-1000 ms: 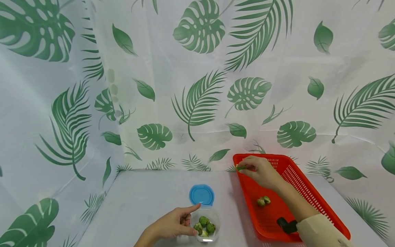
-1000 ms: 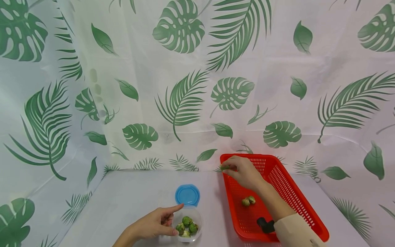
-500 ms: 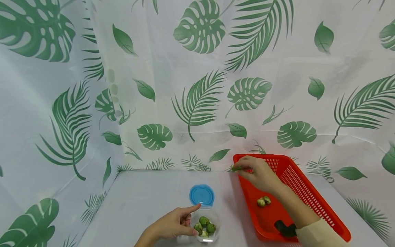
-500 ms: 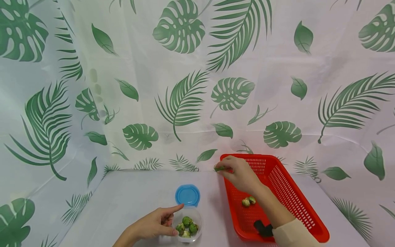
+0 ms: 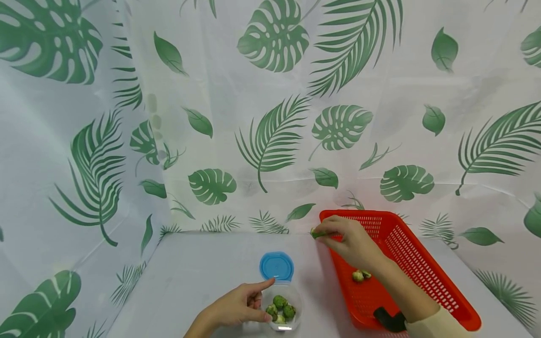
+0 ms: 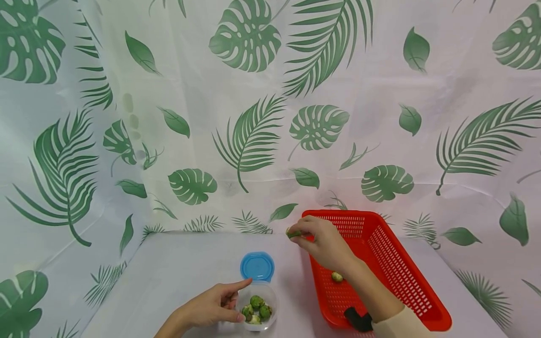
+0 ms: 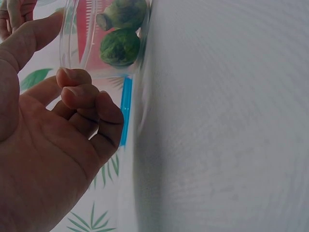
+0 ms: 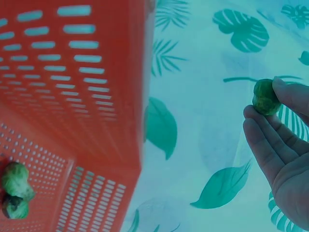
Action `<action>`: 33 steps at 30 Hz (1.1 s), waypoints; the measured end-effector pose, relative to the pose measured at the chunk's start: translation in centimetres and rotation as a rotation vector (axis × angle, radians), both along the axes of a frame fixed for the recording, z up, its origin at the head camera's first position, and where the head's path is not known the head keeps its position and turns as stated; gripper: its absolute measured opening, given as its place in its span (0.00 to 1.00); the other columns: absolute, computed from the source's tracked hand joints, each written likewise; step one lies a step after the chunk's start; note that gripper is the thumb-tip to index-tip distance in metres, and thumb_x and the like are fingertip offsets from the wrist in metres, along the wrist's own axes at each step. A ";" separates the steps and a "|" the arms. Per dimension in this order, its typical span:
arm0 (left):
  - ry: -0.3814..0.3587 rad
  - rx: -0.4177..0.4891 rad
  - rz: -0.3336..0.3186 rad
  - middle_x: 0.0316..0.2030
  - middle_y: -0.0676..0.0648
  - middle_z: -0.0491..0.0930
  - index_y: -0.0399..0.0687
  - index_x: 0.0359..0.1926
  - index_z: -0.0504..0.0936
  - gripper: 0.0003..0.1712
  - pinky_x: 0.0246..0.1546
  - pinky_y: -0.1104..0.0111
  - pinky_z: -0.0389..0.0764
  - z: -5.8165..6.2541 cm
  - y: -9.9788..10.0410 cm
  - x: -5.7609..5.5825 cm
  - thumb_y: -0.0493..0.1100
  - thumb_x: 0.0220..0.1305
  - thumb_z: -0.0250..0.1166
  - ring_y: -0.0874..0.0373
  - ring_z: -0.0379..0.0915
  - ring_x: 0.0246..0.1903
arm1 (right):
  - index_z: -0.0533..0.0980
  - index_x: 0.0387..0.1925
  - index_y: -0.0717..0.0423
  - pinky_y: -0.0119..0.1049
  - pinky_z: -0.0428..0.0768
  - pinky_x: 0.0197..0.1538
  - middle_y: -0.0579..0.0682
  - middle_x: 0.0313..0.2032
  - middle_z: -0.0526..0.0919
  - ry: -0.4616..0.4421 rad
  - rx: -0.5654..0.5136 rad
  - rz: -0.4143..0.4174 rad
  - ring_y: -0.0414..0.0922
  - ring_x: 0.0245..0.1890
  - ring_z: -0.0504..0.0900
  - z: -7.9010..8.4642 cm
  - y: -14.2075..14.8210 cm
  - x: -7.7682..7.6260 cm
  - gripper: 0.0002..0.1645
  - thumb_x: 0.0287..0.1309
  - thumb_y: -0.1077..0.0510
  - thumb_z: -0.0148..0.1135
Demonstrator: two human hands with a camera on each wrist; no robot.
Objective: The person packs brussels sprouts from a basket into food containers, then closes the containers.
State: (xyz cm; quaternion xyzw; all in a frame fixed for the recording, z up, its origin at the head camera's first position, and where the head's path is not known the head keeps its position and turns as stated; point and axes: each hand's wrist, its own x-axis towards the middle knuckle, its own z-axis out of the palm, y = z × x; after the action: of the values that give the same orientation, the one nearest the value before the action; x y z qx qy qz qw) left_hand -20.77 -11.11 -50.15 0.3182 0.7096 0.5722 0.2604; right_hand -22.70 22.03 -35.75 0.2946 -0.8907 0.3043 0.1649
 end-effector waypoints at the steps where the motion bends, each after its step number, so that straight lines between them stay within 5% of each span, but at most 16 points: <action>1: -0.001 -0.001 0.001 0.28 0.56 0.70 0.49 0.81 0.60 0.47 0.24 0.77 0.65 0.0 0.0 0.0 0.41 0.66 0.73 0.68 0.57 0.21 | 0.88 0.46 0.45 0.32 0.87 0.46 0.37 0.41 0.88 0.008 -0.005 0.010 0.37 0.43 0.86 0.0 -0.1 0.1 0.15 0.59 0.65 0.75; 9: -0.001 -0.012 0.001 0.28 0.55 0.71 0.44 0.81 0.58 0.48 0.24 0.77 0.66 0.2 0.0 0.1 0.41 0.66 0.73 0.68 0.58 0.21 | 0.88 0.45 0.46 0.35 0.88 0.45 0.38 0.41 0.88 0.041 -0.054 0.068 0.36 0.42 0.86 -0.1 -0.9 1.0 0.17 0.57 0.68 0.76; 33: 0.015 -0.012 0.005 0.27 0.56 0.70 0.52 0.80 0.61 0.46 0.24 0.77 0.65 0.2 -0.1 0.0 0.41 0.67 0.73 0.68 0.58 0.21 | 0.87 0.46 0.42 0.33 0.87 0.47 0.39 0.43 0.86 0.025 -0.149 0.189 0.36 0.42 0.87 -1.1 -3.2 4.2 0.22 0.56 0.71 0.74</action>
State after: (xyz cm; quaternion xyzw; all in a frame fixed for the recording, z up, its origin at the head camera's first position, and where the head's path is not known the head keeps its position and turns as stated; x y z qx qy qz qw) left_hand -20.72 -11.21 -49.98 0.3191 0.7158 0.5662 0.2554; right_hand -18.54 18.81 -36.88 0.3678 -0.8318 0.3803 0.1679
